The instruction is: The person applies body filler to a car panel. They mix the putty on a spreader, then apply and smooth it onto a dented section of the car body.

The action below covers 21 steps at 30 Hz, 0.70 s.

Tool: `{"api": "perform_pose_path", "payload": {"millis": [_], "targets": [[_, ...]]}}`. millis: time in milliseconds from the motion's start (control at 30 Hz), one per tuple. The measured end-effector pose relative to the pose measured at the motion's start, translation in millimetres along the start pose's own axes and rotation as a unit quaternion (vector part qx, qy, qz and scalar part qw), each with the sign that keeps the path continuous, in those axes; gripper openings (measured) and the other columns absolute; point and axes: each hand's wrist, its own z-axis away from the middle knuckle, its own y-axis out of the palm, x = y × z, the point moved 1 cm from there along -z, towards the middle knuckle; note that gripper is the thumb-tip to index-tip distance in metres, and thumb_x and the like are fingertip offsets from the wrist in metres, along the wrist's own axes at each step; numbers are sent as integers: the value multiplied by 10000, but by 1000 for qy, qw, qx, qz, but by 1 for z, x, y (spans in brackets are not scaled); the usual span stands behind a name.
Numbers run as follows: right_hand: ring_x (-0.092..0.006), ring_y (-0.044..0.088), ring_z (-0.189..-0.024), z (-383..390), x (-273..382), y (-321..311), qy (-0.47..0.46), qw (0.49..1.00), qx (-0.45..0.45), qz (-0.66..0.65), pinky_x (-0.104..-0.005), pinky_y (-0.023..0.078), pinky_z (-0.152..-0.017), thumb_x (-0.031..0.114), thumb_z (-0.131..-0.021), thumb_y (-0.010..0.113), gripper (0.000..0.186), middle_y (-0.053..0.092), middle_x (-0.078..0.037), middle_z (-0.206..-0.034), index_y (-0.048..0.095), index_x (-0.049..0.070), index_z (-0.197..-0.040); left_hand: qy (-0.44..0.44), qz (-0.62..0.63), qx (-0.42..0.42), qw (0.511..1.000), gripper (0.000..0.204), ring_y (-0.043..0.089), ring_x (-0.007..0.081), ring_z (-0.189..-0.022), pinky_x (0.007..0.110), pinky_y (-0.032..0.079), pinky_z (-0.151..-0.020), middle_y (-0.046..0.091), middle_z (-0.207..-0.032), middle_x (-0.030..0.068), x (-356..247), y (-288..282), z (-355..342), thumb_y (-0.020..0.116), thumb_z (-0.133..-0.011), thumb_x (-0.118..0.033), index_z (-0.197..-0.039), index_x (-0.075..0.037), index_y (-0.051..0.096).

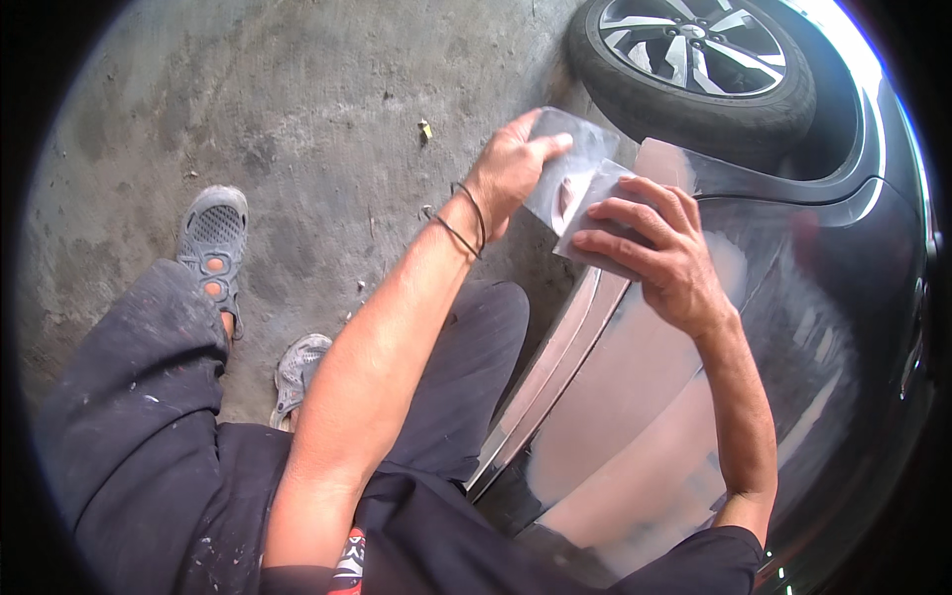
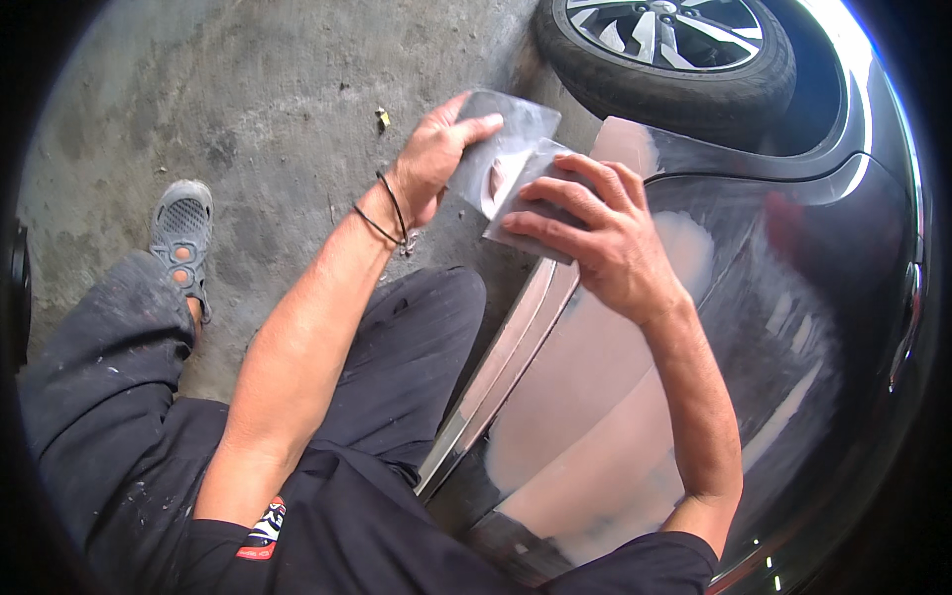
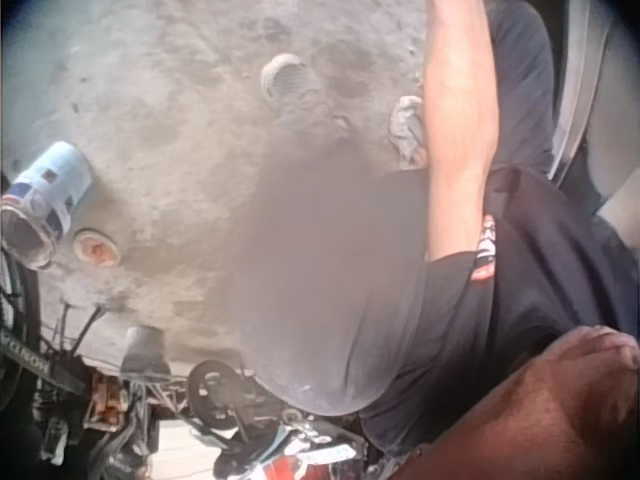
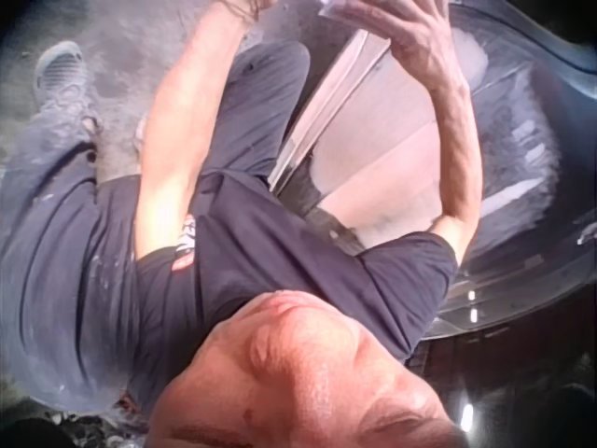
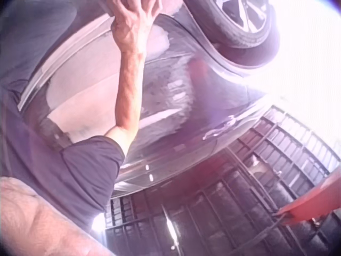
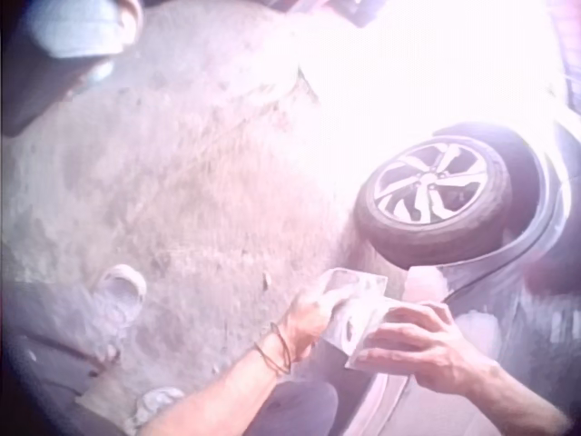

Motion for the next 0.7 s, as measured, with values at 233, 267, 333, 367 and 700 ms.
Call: {"api": "perform_pose_path", "payload": {"millis": [233, 267, 333, 367, 700], "targets": [[-230, 487, -1556, 70, -81, -14, 93, 972, 118, 179, -562, 221, -1348, -190, -813, 659, 753, 699, 76, -1478, 823, 372, -1287, 73, -21, -126, 989, 512, 747, 202, -1124, 404, 676, -847, 706, -1311, 77, -49, -54, 11, 707, -1054, -327, -1488, -94, 567], [-230, 487, -1556, 70, -84, -10, 92, 972, 120, 180, -562, 221, -1348, -190, -813, 659, 753, 699, 76, -1478, 823, 372, -1287, 73, -19, -127, 989, 512, 747, 202, -1124, 404, 676, -847, 706, -1311, 77, -49, -57, 12, 707, -1054, -327, -1488, -94, 567], [-252, 503, -1543, 60, -85, 0, 81, 967, 184, 159, -616, 225, -1319, -131, -867, 620, 659, 711, 50, -1445, 827, 333, -1287, 74, -26, -149, 986, 508, 746, 193, -1117, 408, 666, -856, 710, -1294, 64, -49, -61, 18, 701, -1051, -343, -1482, -107, 574], [-242, 493, -1546, 53, -84, 9, 79, 967, 193, 147, -644, 211, -1317, -148, -849, 613, 680, 716, 50, -1431, 831, 331, -1278, 73, -26, -151, 985, 489, 742, 187, -1107, 420, 655, -858, 710, -1290, 53, -48, -62, 19, 700, -1046, -348, -1467, -124, 590], [-169, 508, -1495, 38, -102, 44, 121, 946, 249, 171, -634, 160, -1356, -117, -888, 698, 599, 731, 81, -1393, 850, 348, -1233, 83, -16, -156, 984, 465, 734, 197, -1103, 431, 644, -862, 701, -1255, 45, -54, -69, 17, 712, -1037, -341, -1431, -120, 603]]}}
